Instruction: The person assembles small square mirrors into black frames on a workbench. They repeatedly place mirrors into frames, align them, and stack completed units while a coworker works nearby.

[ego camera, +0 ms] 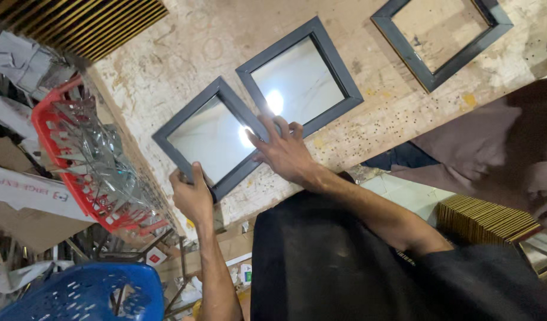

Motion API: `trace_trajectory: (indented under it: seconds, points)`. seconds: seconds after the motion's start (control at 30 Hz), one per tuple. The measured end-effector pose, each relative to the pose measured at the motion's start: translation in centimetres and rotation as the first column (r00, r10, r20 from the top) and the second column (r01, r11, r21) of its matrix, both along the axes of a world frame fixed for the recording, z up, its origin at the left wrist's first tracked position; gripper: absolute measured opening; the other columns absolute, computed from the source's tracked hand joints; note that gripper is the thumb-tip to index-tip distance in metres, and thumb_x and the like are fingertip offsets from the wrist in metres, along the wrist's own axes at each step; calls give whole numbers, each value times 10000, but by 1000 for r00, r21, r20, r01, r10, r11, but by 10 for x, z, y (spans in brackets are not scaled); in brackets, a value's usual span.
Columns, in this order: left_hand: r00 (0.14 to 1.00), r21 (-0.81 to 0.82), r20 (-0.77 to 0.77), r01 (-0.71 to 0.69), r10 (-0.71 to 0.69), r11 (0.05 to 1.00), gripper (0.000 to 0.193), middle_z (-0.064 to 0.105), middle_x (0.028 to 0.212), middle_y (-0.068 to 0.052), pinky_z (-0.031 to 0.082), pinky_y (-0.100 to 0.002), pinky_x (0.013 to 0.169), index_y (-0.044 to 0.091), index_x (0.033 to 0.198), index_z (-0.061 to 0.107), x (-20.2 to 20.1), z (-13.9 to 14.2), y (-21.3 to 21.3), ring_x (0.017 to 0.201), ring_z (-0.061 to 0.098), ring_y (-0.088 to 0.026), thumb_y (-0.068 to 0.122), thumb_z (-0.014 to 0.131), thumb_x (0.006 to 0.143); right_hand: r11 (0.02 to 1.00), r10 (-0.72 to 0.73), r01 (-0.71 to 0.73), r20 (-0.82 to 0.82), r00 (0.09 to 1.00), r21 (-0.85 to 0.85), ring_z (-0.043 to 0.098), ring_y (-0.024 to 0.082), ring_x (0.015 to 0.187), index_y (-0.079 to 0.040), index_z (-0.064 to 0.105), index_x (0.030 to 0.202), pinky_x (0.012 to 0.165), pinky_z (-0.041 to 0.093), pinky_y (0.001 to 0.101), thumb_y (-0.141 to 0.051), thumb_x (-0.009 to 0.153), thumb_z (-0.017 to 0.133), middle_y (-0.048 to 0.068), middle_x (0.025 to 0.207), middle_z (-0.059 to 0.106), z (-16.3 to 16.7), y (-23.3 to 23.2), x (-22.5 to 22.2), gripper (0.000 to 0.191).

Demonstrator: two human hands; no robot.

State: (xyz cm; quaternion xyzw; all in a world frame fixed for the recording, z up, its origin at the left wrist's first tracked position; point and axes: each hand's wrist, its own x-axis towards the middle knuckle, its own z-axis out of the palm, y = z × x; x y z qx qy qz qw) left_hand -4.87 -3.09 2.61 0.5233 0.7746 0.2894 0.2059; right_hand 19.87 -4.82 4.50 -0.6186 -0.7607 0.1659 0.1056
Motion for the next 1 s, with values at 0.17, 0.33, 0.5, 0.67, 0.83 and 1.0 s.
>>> trace_trajectory:
  seconds: [0.17, 0.33, 0.5, 0.67, 0.83, 1.0]
  points:
    - [994, 347, -78, 97, -74, 933, 337, 704, 950, -150, 511, -368, 718, -53, 1228, 627, 21, 42, -28, 811, 653, -198, 205, 757, 1055, 993, -43, 74, -302, 952, 91, 343, 410, 1327, -133, 402, 1559, 1081, 301, 612, -446, 958, 686, 182, 1484, 379, 24, -8, 33, 734]
    - [981, 411, 175, 8, -88, 912, 335, 678, 1011, -113, 483, -295, 701, -51, 1315, 565, 26, 103, -37, 832, 599, -135, 99, 748, 1078, 955, -127, 250, -541, 831, 159, 498, 327, 1269, -62, 406, 1545, 1122, 364, 486, -366, 1045, 615, 165, 1410, 563, 48, -6, 91, 621]
    - [850, 401, 438, 107, -293, 910, 334, 656, 1099, -91, 543, -268, 784, -29, 1268, 534, 75, 65, -3, 963, 645, -126, 132, 760, 1083, 923, -372, 199, -633, 679, -328, 684, 254, 902, 2, 623, 1335, 821, 530, 371, -346, 1051, 600, 193, 1042, 704, 55, 0, 128, 449]
    - [887, -25, 432, 196, -166, 980, 409, 706, 824, -57, 457, -260, 598, 39, 1302, 620, 154, 17, 18, 688, 600, -122, 300, 706, 999, 856, -499, 484, -537, 681, -181, 667, 265, 820, 11, 650, 1255, 734, 526, 387, -321, 990, 715, 193, 956, 709, 43, 6, 160, 430]
    - [919, 19, -180, 359, -350, 933, 449, 658, 1044, -114, 509, -412, 782, 101, 1262, 672, 182, 16, 24, 959, 638, -293, 380, 784, 928, 850, -453, 506, -284, 845, 147, 617, 356, 1021, -19, 649, 1310, 877, 496, 441, -268, 965, 774, 231, 1149, 630, 16, 8, 182, 444]
    - [889, -77, -263, 368, -375, 927, 575, 599, 1170, -158, 401, -544, 877, 54, 1297, 629, 185, 9, 27, 1127, 532, -359, 415, 799, 883, 867, -392, 423, -164, 905, 263, 552, 425, 1119, 41, 500, 1424, 975, 415, 489, -210, 932, 797, 264, 1277, 607, -7, 14, 177, 628]
